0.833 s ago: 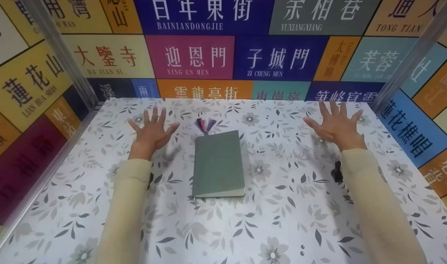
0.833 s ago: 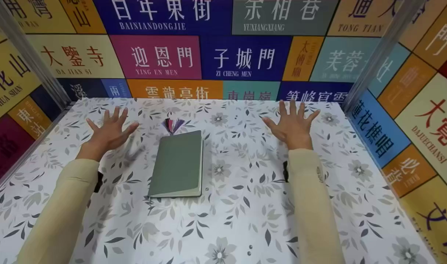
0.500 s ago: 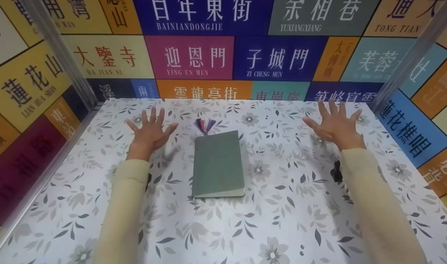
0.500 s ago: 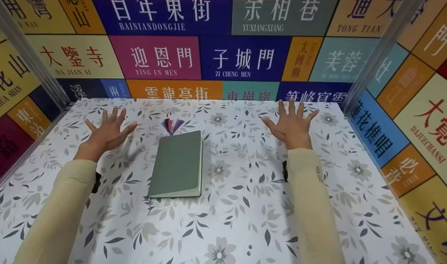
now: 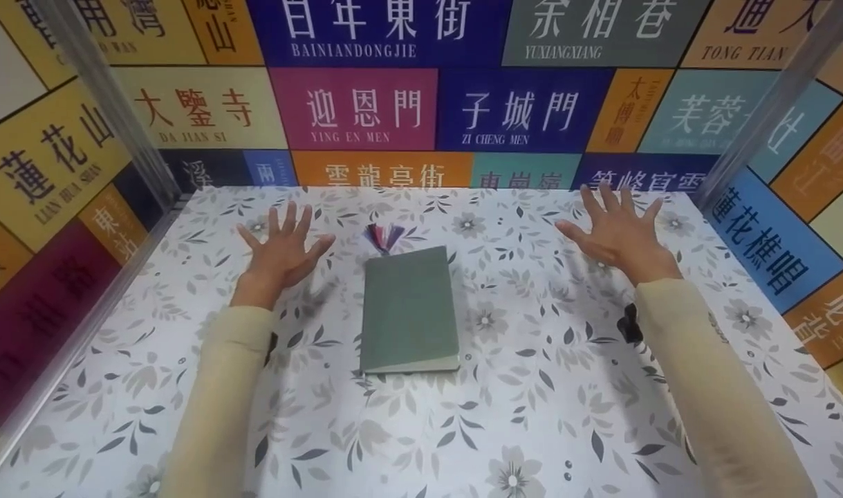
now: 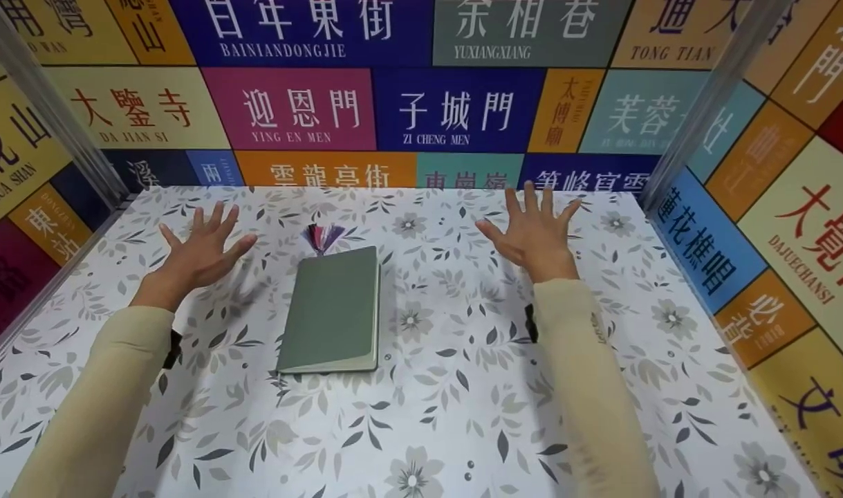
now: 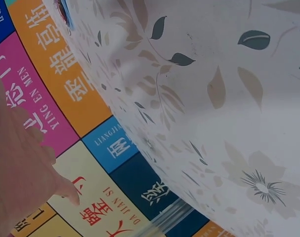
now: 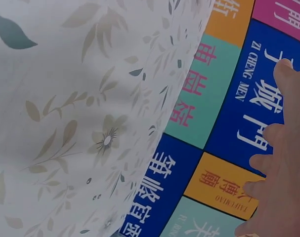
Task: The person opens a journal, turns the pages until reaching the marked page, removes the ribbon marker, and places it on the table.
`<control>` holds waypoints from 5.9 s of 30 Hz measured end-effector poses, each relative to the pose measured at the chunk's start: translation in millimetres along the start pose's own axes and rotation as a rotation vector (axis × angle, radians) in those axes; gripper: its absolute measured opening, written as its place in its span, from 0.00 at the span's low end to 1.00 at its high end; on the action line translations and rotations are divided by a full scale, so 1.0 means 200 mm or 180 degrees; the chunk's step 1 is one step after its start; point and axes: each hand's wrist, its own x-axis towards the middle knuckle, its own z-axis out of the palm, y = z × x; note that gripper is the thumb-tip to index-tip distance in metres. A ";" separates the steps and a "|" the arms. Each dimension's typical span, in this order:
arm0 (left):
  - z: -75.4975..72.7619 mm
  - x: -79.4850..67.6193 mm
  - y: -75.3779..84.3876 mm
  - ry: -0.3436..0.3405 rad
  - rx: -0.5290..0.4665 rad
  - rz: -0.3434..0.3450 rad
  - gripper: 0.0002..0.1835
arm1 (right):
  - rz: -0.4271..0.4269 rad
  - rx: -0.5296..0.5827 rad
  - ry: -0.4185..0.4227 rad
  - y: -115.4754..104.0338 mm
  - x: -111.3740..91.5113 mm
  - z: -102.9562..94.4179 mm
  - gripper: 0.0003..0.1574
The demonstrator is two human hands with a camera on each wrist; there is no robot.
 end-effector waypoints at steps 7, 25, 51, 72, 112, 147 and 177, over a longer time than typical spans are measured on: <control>0.02 -0.03 0.00 -0.0038 0.0040 0.0129 0.46 | -0.0155 -0.0001 0.0005 -0.08 -0.02 -0.01 0.64; 0.13 -0.17 0.07 -0.0012 -0.0144 0.0564 0.42 | -0.0483 0.0251 -0.0025 -0.30 -0.14 0.05 0.57; 0.35 -0.38 0.33 -0.0668 -0.1010 0.1028 0.43 | -0.0576 0.2163 -0.0272 -0.56 -0.27 0.35 0.45; 0.38 -0.35 0.46 -0.1033 -0.0941 0.0705 0.42 | 0.0456 0.4106 -0.0519 -0.75 -0.22 0.55 0.31; 0.28 -0.31 0.47 -0.0951 -0.1464 0.0814 0.38 | 0.0180 0.4991 -0.0556 -0.94 -0.23 0.51 0.22; 0.03 -0.33 0.30 -0.1010 -0.3008 0.0239 0.33 | -0.1362 0.3165 -0.0630 -0.98 -0.26 0.59 0.28; 0.01 -0.45 -0.15 -0.0585 -0.3221 0.0183 0.37 | -0.2040 0.1378 -0.0687 -0.94 -0.29 0.63 0.34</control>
